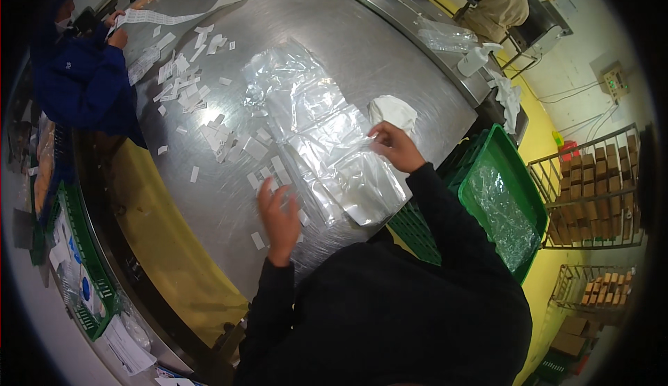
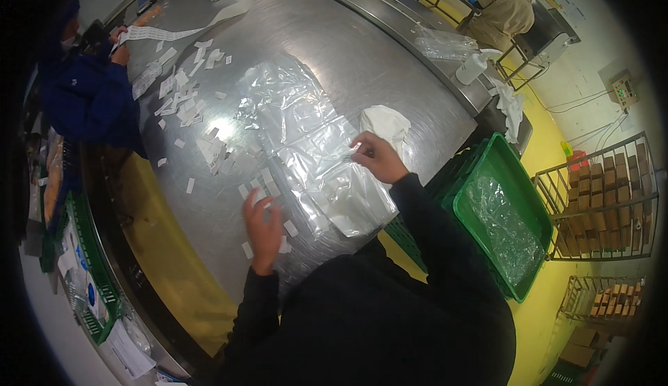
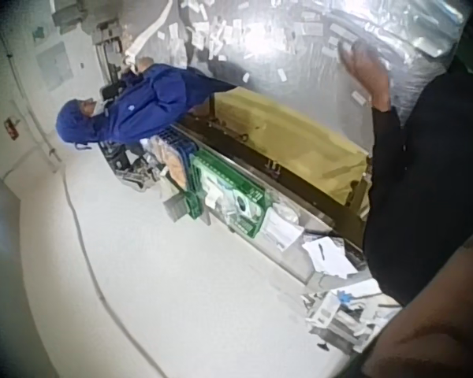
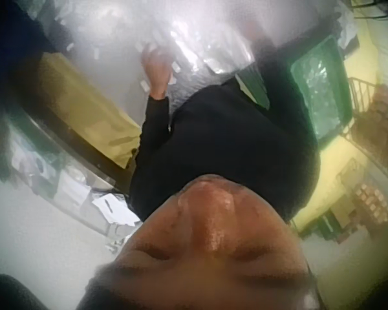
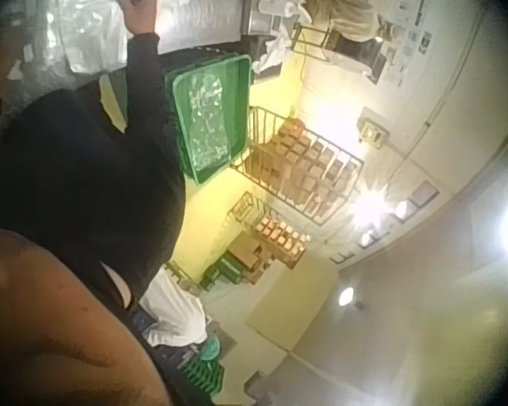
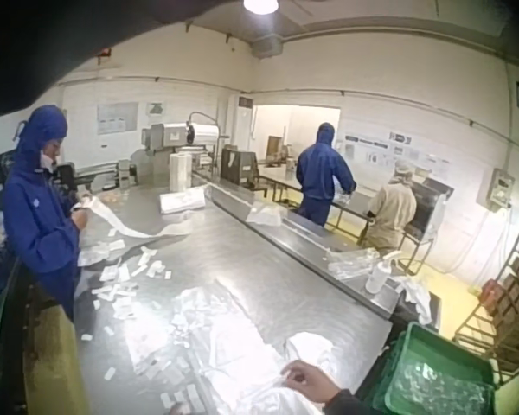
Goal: The person stands at a stainless steel table in a production facility, repeatedly picking up small white labels and applying them to clear plastic bags. The person handles the labels one at a time, peeling them and smoothing them onto the bags, while other workers perform similar tasks in the background.
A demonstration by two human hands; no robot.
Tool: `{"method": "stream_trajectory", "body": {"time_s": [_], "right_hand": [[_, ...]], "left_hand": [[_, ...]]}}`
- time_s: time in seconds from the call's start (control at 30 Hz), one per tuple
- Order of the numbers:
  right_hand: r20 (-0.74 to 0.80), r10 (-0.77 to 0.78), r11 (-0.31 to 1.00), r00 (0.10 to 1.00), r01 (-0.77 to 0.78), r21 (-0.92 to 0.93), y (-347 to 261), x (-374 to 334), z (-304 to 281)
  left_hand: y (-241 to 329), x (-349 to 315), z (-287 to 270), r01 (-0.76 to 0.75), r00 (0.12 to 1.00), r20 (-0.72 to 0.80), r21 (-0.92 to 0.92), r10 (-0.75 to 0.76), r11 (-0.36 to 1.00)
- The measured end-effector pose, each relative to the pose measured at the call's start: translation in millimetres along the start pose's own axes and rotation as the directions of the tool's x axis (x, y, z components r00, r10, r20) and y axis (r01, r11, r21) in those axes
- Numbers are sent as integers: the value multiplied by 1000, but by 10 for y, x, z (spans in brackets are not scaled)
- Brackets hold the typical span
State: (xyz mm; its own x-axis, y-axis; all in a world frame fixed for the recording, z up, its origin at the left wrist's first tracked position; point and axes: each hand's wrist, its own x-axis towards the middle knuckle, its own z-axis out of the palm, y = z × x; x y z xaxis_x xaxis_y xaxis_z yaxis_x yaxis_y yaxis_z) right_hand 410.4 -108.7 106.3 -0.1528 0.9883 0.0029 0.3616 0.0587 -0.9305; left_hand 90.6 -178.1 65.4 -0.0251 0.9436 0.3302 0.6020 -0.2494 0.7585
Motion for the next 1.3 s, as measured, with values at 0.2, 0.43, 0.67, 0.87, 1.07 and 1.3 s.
{"method": "stream_trajectory", "body": {"time_s": [0.2,0.43,0.67,0.87,1.07,1.3], "right_hand": [[418,17,958,908,105,-267,271,529,262],[367,97,937,925,40,-347,584,602,281],[272,86,857,958,68,-511,611,587,372],[-112,97,689,989,-148,-710,817,612,-20],[-274,32,955,961,-110,-275,900,192,-216],[-664,92,994,742,-31,103,877,-404,-392]], "left_hand": [[164,237,1054,-246,928,282,-24,243,969],[-12,200,1188,-332,870,425,129,250,934],[-9,202,1166,-363,849,470,184,243,913],[-32,207,1154,-414,834,467,175,295,893],[-60,166,1261,-432,854,407,213,322,876],[-193,1017,1198,61,793,596,-284,126,957]]}}
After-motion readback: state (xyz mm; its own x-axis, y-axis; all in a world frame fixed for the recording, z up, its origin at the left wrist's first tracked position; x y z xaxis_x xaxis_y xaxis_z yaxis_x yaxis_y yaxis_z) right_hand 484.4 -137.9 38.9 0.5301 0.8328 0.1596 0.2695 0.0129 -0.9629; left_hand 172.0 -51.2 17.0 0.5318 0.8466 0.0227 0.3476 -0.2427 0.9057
